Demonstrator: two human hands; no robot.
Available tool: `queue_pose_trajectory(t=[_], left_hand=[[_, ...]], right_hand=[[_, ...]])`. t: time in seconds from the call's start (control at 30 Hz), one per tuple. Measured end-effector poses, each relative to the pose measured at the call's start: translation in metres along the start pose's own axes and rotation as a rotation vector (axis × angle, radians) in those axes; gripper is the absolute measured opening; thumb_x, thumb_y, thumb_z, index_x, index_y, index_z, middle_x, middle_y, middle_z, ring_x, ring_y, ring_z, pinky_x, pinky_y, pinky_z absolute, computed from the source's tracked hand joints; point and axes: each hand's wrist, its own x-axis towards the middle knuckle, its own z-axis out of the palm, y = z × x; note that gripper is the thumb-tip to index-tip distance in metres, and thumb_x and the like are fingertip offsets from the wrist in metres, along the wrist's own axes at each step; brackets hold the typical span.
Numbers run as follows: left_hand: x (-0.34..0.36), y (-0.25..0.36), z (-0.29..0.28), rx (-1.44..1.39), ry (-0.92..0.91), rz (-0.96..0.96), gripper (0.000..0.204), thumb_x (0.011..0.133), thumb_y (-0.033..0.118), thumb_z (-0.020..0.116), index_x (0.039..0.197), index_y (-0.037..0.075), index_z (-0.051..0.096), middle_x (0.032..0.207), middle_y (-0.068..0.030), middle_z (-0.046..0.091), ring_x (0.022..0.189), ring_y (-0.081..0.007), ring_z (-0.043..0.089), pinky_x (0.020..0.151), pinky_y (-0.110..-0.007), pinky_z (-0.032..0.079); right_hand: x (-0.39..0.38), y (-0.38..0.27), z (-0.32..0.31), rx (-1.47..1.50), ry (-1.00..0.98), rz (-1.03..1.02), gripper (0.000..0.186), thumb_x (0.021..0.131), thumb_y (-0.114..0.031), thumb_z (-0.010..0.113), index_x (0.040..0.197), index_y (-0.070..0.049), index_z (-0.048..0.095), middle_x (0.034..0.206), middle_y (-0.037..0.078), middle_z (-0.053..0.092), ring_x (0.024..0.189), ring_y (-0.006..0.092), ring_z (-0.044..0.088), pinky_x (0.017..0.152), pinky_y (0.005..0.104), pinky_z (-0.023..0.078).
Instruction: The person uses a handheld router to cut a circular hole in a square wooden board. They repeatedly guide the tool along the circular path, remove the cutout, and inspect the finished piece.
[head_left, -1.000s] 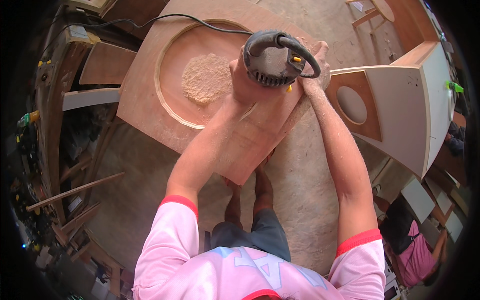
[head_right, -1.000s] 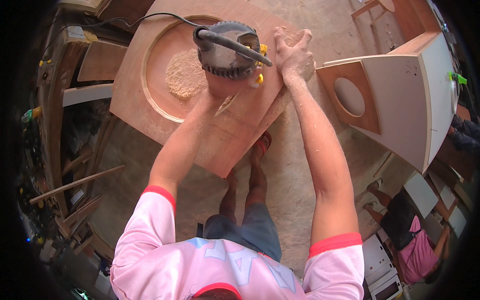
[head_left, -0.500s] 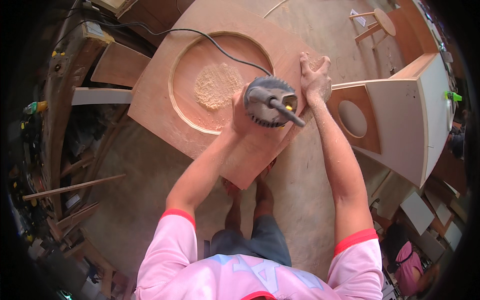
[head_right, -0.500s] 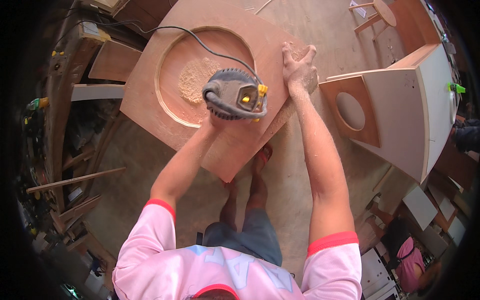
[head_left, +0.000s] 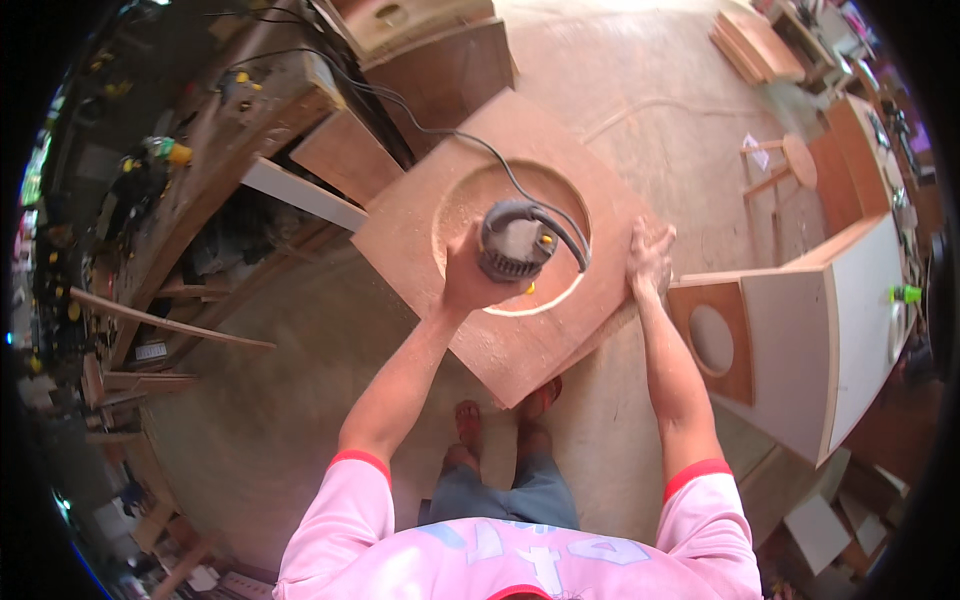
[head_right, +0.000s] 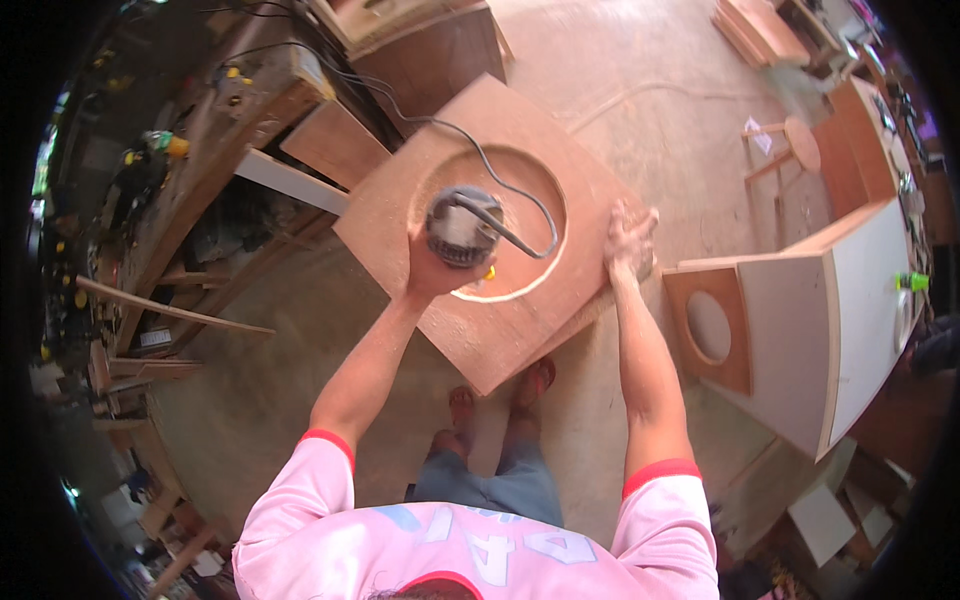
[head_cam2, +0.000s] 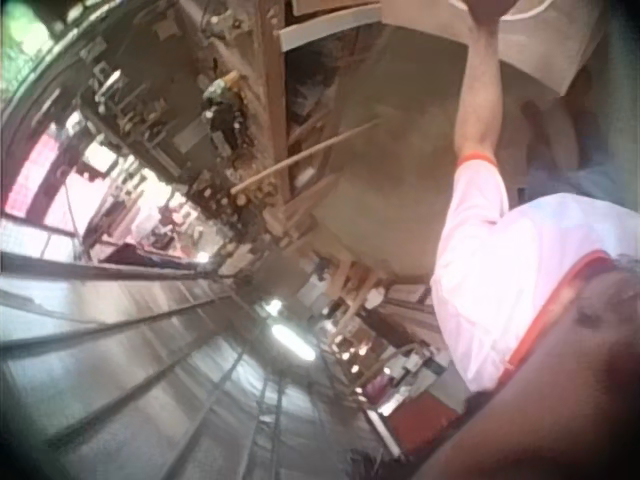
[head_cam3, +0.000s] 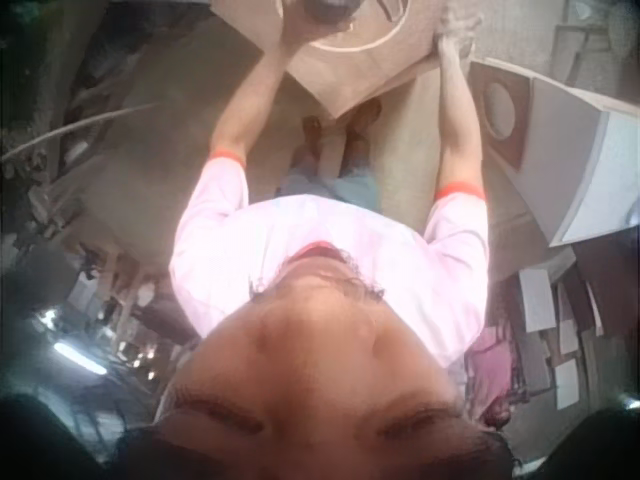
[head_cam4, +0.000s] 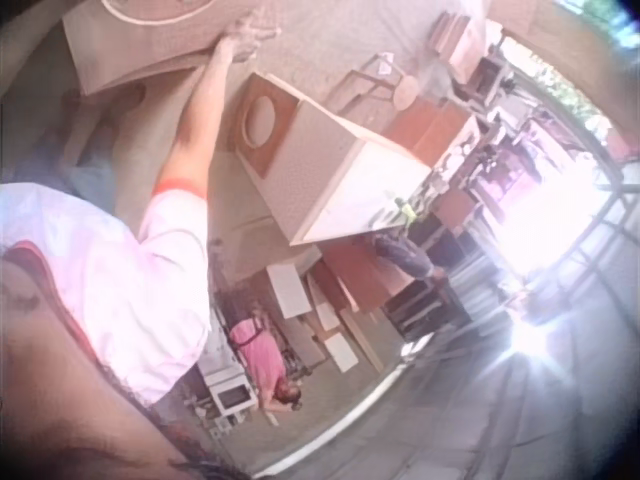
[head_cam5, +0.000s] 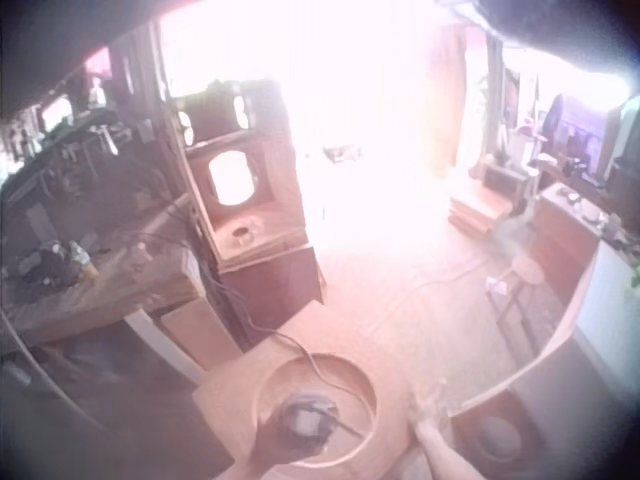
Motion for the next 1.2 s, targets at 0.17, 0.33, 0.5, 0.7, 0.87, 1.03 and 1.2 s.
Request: queue_pose_trajectory(t=[0.17, 0.33, 0.5, 0.7, 0.87, 1.03, 1.2], left_hand=[[0.017, 0.024, -0.044, 0.280, -0.095, 0.084, 0.065, 0.063, 0.031, 0.095, 0.115, 0.008, 0.063, 0.088, -0.0125, 0.073, 0.077, -0.0274, 0.075, 0.070, -0.038, 0.059], [0.029, 0.017, -0.072, 0.317, -0.207, 0.009, 0.060, 0.067, 0.034, 0.090, 0.114, 0.009, 0.062, 0.086, -0.0133, 0.072, 0.076, -0.0325, 0.073, 0.070, -0.042, 0.059], [0.042, 0.003, -0.112, 0.221, -0.308, -0.041, 0.057, 0.067, 0.038, 0.088, 0.110, 0.011, 0.061, 0.085, -0.0156, 0.071, 0.079, -0.0384, 0.072, 0.071, -0.047, 0.058], [0.043, -0.024, -0.190, 0.203, -0.377, -0.177, 0.062, 0.064, 0.039, 0.089, 0.112, 0.010, 0.063, 0.092, -0.0184, 0.073, 0.086, -0.0392, 0.072, 0.075, -0.046, 0.058], [0.029, -0.046, -0.247, 0.190, -0.363, -0.305, 0.066, 0.063, 0.033, 0.092, 0.115, 0.004, 0.065, 0.093, -0.0175, 0.074, 0.088, -0.0318, 0.076, 0.078, -0.043, 0.059], [-0.005, -0.053, -0.325, 0.125, -0.301, -0.466, 0.062, 0.069, 0.022, 0.090, 0.122, 0.003, 0.063, 0.103, -0.0117, 0.075, 0.093, -0.0207, 0.074, 0.085, -0.036, 0.058], [-0.057, -0.047, -0.431, 0.307, -0.221, -0.693, 0.067, 0.070, 0.015, 0.088, 0.130, 0.002, 0.060, 0.109, -0.0110, 0.074, 0.096, -0.0212, 0.073, 0.088, -0.036, 0.056]], right_hand=[[-0.026, -0.030, -0.039, -0.004, 0.211, -0.198, 0.081, 0.095, -0.059, 0.061, 0.154, -0.008, 0.039, 0.132, 0.019, 0.057, 0.121, 0.0348, 0.057, 0.107, 0.0482, 0.041], [-0.114, -0.086, -0.096, 0.989, -0.696, -0.596, 0.047, 0.104, -0.035, 0.062, 0.138, -0.003, 0.061, 0.128, 0.008, 0.065, 0.116, 0.0165, 0.059, 0.097, 0.0331, 0.049], [-0.157, -0.164, -0.090, 0.981, -0.800, -0.532, 0.047, 0.101, -0.029, 0.068, 0.137, 0.000, 0.060, 0.129, 0.007, 0.065, 0.119, 0.0150, 0.060, 0.102, 0.0328, 0.048], [-0.191, -0.235, -0.057, 0.866, -0.820, -0.418, 0.042, 0.098, -0.018, 0.070, 0.133, 0.003, 0.062, 0.120, 0.010, 0.070, 0.111, 0.0184, 0.067, 0.098, 0.0334, 0.052], [-0.224, -0.269, -0.017, 0.824, -0.938, -0.422, 0.045, 0.097, -0.032, 0.073, 0.131, -0.002, 0.066, 0.113, 0.008, 0.073, 0.105, 0.0145, 0.067, 0.092, 0.0317, 0.053], [-0.243, -0.250, 0.036, 0.659, -0.437, -0.546, 0.039, 0.095, -0.035, 0.071, 0.116, -0.001, 0.072, 0.102, 0.015, 0.074, 0.096, 0.0274, 0.069, 0.090, 0.0416, 0.053], [-0.212, -0.086, 0.018, 0.063, 0.165, 0.130, 0.077, 0.083, -0.046, 0.080, 0.139, -0.001, 0.054, 0.140, 0.026, 0.051, 0.124, 0.0370, 0.051, 0.100, 0.0519, 0.046]])
